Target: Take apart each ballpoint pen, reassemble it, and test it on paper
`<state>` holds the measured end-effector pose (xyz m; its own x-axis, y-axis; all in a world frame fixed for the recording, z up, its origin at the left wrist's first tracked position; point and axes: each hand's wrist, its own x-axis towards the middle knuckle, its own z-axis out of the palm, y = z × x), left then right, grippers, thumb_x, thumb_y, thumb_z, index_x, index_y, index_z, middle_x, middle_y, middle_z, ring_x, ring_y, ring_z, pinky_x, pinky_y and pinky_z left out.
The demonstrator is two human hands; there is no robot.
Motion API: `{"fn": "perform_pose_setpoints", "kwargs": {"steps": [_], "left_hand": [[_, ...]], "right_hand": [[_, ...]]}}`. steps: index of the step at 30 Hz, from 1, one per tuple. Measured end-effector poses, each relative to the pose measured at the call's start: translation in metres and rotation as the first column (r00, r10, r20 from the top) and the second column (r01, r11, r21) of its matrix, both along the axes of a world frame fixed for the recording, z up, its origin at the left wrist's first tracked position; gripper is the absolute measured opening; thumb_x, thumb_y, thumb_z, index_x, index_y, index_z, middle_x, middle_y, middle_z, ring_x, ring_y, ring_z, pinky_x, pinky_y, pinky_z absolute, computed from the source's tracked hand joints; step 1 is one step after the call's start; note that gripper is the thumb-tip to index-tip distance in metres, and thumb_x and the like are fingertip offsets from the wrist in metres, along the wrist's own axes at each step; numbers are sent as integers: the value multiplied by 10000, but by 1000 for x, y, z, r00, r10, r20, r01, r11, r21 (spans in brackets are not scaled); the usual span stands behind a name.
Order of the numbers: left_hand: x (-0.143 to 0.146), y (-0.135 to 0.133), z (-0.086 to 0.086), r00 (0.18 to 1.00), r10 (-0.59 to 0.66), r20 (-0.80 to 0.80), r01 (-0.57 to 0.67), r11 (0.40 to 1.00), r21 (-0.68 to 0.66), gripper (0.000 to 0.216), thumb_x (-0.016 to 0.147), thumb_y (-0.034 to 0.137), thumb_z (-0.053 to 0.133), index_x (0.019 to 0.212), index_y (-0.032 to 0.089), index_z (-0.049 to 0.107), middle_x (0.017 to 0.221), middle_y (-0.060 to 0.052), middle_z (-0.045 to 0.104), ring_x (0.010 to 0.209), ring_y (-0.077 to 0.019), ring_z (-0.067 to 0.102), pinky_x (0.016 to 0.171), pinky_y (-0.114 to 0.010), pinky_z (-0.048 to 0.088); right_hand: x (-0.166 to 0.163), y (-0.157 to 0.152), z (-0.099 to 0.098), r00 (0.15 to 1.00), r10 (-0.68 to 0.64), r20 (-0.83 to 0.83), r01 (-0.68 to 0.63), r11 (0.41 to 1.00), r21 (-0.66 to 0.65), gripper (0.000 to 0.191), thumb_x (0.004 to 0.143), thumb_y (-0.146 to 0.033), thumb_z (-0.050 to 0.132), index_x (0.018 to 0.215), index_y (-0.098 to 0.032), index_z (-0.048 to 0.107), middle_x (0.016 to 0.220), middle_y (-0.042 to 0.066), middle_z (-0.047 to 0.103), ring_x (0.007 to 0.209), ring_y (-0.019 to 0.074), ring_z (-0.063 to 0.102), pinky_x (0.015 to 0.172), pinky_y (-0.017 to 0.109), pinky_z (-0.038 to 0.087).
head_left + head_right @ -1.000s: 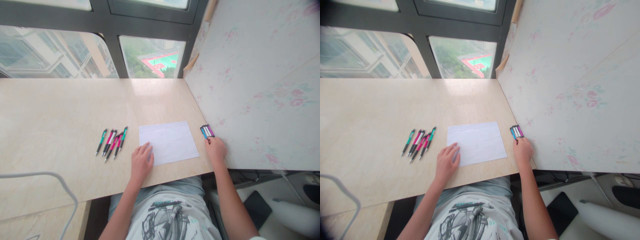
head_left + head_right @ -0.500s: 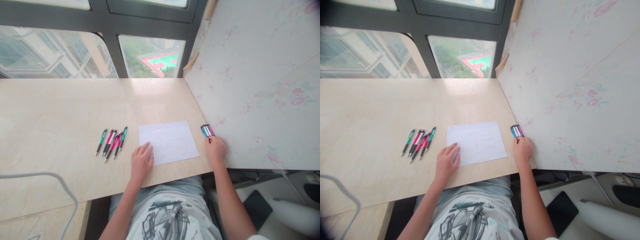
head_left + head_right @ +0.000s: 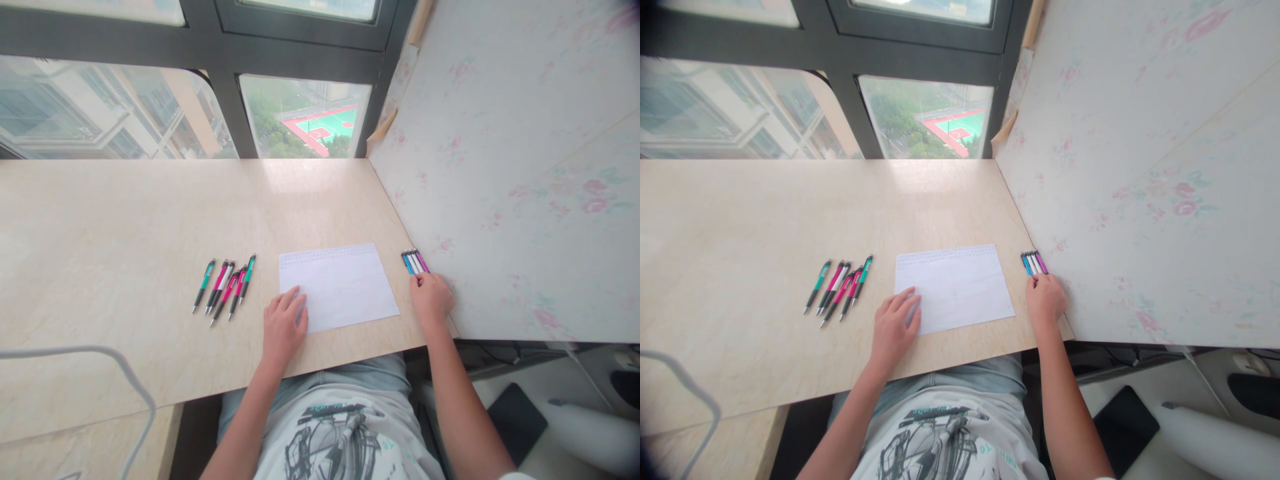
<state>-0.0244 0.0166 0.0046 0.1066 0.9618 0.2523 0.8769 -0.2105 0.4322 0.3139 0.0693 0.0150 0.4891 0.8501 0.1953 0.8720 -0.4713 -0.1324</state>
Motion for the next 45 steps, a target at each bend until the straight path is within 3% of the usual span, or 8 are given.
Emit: {"fn": "perform_pose_setpoints", "kwargs": {"steps": [5, 9, 15, 25, 45], "left_hand": [[0, 0, -1, 1000, 0, -9, 0, 1000, -6, 265, 907, 239, 506, 1135, 236, 641, 1314, -75, 615, 1126, -293, 542, 954, -477, 429], [0, 1, -1, 1000, -4, -15, 4, 1000, -8, 267, 908, 242, 503, 1137, 236, 641, 1311, -80, 616, 1122, -294, 543, 950, -479, 431], [0, 1, 0, 1000, -7, -1, 7, 1000, 0, 271, 906, 240, 507, 1141, 241, 640, 1308, -78, 619, 1120, -291, 545, 955, -478, 429], [0, 0, -1, 1000, -7, 3, 7, 1000, 2, 261, 906, 238, 510, 1133, 237, 639, 1306, -77, 620, 1119, -288, 543, 961, -473, 424], [-1, 0, 0, 1000, -8, 22, 8, 1000, 2, 266, 904, 235, 509, 1136, 248, 638, 1308, -75, 617, 1127, -291, 541, 963, -479, 419]], "right_hand": [[-8, -11, -1, 997, 59, -48, -51, 985, 164, 217, 888, -271, 524, 888, -182, 722, 883, 63, 663, 737, 177, 518, 579, 286, 237], [-23, -22, -7, 983, 159, -94, -142, 975, 173, 210, 882, -273, 525, 870, -191, 719, 875, 54, 665, 755, 171, 526, 592, 278, 257], [-16, -17, -9, 996, 15, -93, -2, 990, 142, 197, 871, -278, 566, 976, -183, 704, 823, 53, 661, 727, 178, 513, 580, 284, 221], [-14, -6, -8, 993, -73, -89, 78, 996, 44, 240, 888, -328, 549, 1013, -196, 705, 937, 93, 693, 742, 204, 568, 592, 293, 261], [-11, 0, -11, 991, -120, -64, 125, 990, 72, 268, 875, -312, 517, 982, -188, 729, 897, 98, 696, 708, 202, 575, 582, 293, 291]]}}
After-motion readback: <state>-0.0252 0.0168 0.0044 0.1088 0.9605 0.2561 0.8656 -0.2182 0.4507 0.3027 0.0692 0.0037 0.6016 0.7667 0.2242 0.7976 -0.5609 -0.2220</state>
